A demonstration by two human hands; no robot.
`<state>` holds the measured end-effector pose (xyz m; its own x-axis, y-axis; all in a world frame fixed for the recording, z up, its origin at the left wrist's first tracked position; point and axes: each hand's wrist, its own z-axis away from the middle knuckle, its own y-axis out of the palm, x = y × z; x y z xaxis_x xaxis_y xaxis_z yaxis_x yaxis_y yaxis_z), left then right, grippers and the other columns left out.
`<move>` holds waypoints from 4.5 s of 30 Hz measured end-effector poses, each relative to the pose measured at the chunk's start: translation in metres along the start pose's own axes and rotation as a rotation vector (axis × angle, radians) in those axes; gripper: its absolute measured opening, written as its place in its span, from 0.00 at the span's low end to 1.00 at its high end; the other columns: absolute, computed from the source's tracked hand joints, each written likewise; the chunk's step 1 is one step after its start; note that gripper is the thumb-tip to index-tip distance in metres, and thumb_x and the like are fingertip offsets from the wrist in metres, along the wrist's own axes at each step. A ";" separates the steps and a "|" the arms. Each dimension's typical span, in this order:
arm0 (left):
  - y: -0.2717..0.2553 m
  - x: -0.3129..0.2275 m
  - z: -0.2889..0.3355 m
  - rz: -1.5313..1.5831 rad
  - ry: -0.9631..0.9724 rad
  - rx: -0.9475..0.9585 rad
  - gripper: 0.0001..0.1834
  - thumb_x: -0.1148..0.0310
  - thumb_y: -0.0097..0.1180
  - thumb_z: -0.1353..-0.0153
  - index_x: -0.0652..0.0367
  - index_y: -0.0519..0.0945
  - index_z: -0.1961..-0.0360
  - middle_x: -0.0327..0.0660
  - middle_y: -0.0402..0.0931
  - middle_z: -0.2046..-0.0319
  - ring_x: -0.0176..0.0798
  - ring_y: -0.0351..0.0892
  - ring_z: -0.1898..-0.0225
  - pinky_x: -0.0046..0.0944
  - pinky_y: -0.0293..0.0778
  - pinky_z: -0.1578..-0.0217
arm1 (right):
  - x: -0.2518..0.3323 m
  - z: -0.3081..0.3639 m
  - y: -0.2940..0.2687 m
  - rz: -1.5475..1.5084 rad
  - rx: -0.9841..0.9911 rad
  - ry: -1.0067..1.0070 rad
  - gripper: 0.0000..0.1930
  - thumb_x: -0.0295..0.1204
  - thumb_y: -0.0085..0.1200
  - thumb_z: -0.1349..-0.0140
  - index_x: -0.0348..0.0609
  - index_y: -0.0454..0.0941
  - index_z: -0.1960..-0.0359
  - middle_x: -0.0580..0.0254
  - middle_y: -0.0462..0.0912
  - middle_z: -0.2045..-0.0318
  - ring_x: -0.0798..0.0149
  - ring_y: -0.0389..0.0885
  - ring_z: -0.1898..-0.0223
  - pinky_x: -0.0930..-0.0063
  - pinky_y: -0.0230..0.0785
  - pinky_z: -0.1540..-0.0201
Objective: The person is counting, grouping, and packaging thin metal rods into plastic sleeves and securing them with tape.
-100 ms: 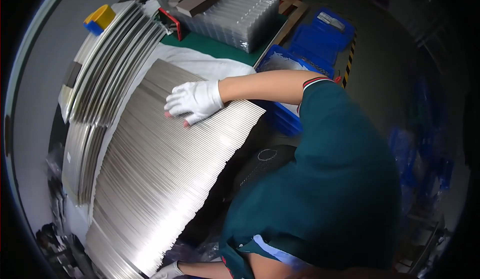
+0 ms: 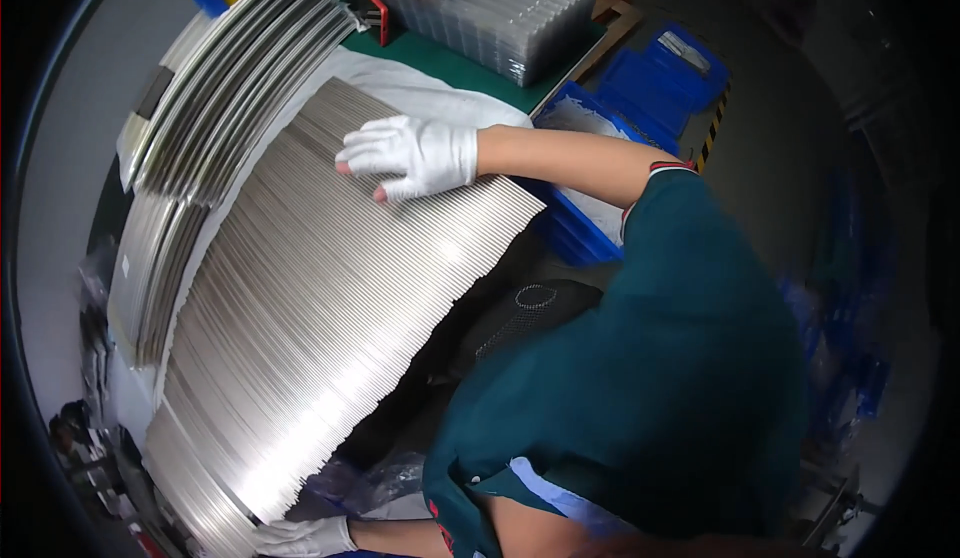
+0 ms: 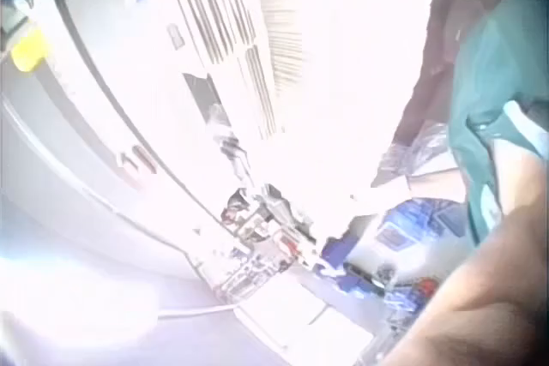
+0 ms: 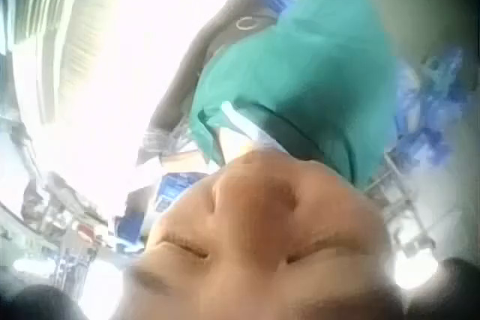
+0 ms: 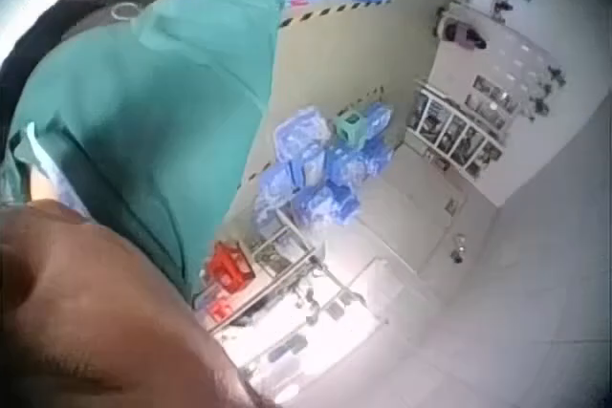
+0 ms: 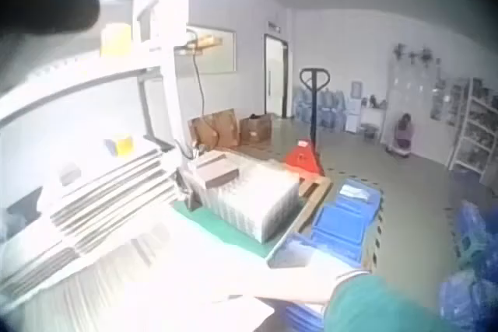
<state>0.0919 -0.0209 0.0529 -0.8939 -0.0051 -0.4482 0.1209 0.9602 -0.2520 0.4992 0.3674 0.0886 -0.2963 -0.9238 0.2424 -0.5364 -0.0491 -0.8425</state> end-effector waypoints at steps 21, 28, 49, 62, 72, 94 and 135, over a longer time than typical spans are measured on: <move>0.241 -0.315 0.097 1.744 -1.747 1.652 0.35 0.64 0.46 0.38 0.65 0.43 0.37 0.50 0.51 0.39 0.42 0.62 0.43 0.38 0.62 0.44 | 0.067 0.139 -0.073 -0.044 0.077 0.469 0.34 0.24 0.55 0.58 0.48 0.63 0.43 0.49 0.64 0.45 0.50 0.56 0.39 0.60 0.48 0.38; 0.249 -0.327 0.096 1.777 -1.822 1.491 0.33 0.65 0.44 0.38 0.68 0.44 0.38 0.50 0.53 0.40 0.44 0.59 0.42 0.41 0.59 0.42 | 0.057 0.133 -0.069 -0.102 0.059 0.391 0.34 0.21 0.54 0.60 0.47 0.64 0.44 0.51 0.67 0.47 0.50 0.56 0.39 0.60 0.50 0.39; 0.242 -0.320 0.099 1.781 -1.797 1.413 0.31 0.66 0.43 0.37 0.68 0.47 0.39 0.49 0.55 0.41 0.42 0.61 0.43 0.39 0.62 0.44 | 0.061 0.122 -0.065 0.025 0.058 0.362 0.27 0.25 0.54 0.57 0.43 0.68 0.50 0.59 0.71 0.50 0.52 0.60 0.41 0.61 0.55 0.42; 0.234 -0.314 0.096 1.709 -1.764 1.376 0.30 0.69 0.45 0.39 0.68 0.49 0.39 0.48 0.58 0.43 0.43 0.64 0.45 0.40 0.64 0.45 | 0.066 0.117 -0.057 -0.076 0.091 0.340 0.32 0.21 0.53 0.60 0.47 0.65 0.46 0.56 0.69 0.48 0.50 0.58 0.40 0.57 0.53 0.42; 0.228 -0.312 0.095 1.635 -1.754 1.330 0.29 0.68 0.47 0.40 0.68 0.54 0.40 0.46 0.63 0.46 0.43 0.66 0.47 0.41 0.65 0.46 | 0.069 0.115 -0.054 -0.096 0.091 0.315 0.33 0.20 0.52 0.61 0.46 0.65 0.45 0.58 0.70 0.48 0.50 0.57 0.39 0.58 0.52 0.41; 0.221 -0.301 0.092 1.622 -1.776 1.313 0.26 0.69 0.45 0.38 0.70 0.56 0.42 0.47 0.59 0.43 0.40 0.66 0.46 0.37 0.66 0.46 | 0.074 0.105 -0.047 -0.116 0.112 0.299 0.31 0.20 0.51 0.61 0.45 0.66 0.47 0.58 0.70 0.48 0.50 0.57 0.39 0.58 0.53 0.41; 0.201 -0.285 0.077 1.494 -1.645 1.320 0.24 0.68 0.46 0.39 0.72 0.61 0.45 0.49 0.67 0.49 0.40 0.68 0.47 0.37 0.64 0.46 | 0.085 0.088 -0.039 -0.171 0.171 0.240 0.31 0.23 0.54 0.61 0.43 0.66 0.48 0.58 0.69 0.48 0.51 0.59 0.41 0.58 0.52 0.40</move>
<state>0.4041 0.1523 0.0638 0.6729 -0.5281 -0.5180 0.6212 0.0232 0.7833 0.5643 0.2579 0.0999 -0.4015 -0.7820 0.4767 -0.4606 -0.2775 -0.8431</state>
